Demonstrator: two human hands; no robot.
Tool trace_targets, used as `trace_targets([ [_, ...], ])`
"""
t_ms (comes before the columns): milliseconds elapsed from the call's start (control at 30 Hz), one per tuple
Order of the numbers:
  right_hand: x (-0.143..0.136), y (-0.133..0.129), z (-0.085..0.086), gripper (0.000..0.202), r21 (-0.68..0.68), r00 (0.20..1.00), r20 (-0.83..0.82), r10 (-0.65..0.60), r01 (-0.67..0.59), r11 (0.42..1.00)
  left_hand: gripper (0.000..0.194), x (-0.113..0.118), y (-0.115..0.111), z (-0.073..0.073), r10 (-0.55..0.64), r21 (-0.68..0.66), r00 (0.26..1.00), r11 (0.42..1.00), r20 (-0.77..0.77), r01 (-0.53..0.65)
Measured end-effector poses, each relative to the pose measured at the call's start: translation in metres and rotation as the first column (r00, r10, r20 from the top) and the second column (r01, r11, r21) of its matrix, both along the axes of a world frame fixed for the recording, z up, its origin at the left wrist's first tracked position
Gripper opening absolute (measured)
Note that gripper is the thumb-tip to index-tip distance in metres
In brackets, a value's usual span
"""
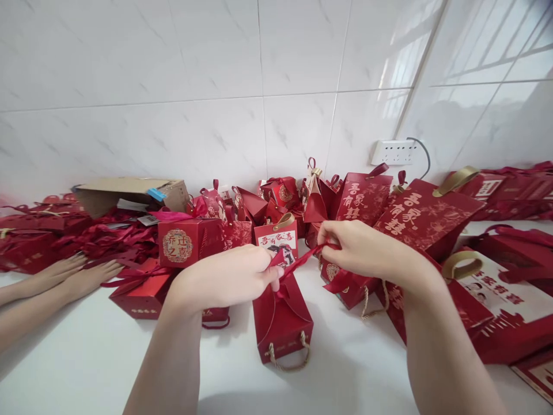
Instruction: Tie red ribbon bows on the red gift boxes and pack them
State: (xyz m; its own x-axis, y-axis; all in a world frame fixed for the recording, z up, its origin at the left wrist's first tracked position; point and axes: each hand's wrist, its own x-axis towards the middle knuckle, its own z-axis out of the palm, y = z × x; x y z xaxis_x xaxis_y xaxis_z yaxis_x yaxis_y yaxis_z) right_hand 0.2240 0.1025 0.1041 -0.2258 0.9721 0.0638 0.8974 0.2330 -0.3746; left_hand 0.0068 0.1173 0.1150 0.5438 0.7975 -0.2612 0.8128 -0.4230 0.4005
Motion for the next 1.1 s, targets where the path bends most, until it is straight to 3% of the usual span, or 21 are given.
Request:
trace_targets([
  [67,0.007,-0.006,0.004,0.008,-0.141,0.998,0.038,0.054,-0.048,0.989,0.044,0.000,0.001,-0.001,-0.017,0.008,1.000,1.000,0.024,0.017],
  [133,0.007,-0.010,0.006,0.023,-0.203,0.990,0.023,0.139,-0.132,0.970,0.043,0.000,0.002,-0.002,-0.042,0.009,0.998,0.999,0.037,0.041],
  [200,0.002,-0.009,0.006,0.033,-0.182,0.966,-0.058,0.251,-0.257,0.949,0.042,0.001,0.001,-0.003,-0.051,0.017,0.998,0.999,0.029,0.051],
  [300,-0.013,-0.001,0.001,0.032,-0.138,0.895,-0.136,0.426,-0.443,0.886,0.042,0.002,-0.001,-0.003,-0.040,0.045,0.999,0.998,0.022,0.039],
  [400,-0.023,0.009,-0.005,0.031,-0.154,0.849,-0.124,0.514,-0.528,0.835,0.040,0.002,-0.002,-0.003,-0.035,0.051,0.998,0.998,0.043,0.032],
  [567,-0.022,0.014,-0.008,0.008,-0.180,0.853,-0.144,0.501,-0.520,0.835,0.033,0.002,0.000,-0.002,-0.087,0.020,0.992,0.996,0.087,0.086],
  [733,-0.014,0.012,-0.007,0.011,-0.101,0.850,-0.137,0.509,-0.523,0.847,0.032,0.005,-0.001,0.000,-0.084,0.015,0.992,0.996,0.094,0.083],
  [900,-0.009,0.006,-0.002,0.012,-0.122,0.855,-0.233,0.464,-0.499,0.858,0.034,0.003,-0.003,0.001,-0.075,0.023,0.994,0.997,0.079,0.073],
  [1100,-0.005,0.007,-0.002,0.009,-0.036,0.927,-0.179,0.330,-0.341,0.939,0.035,0.002,-0.001,0.000,-0.049,0.047,0.998,0.998,0.031,0.047],
])
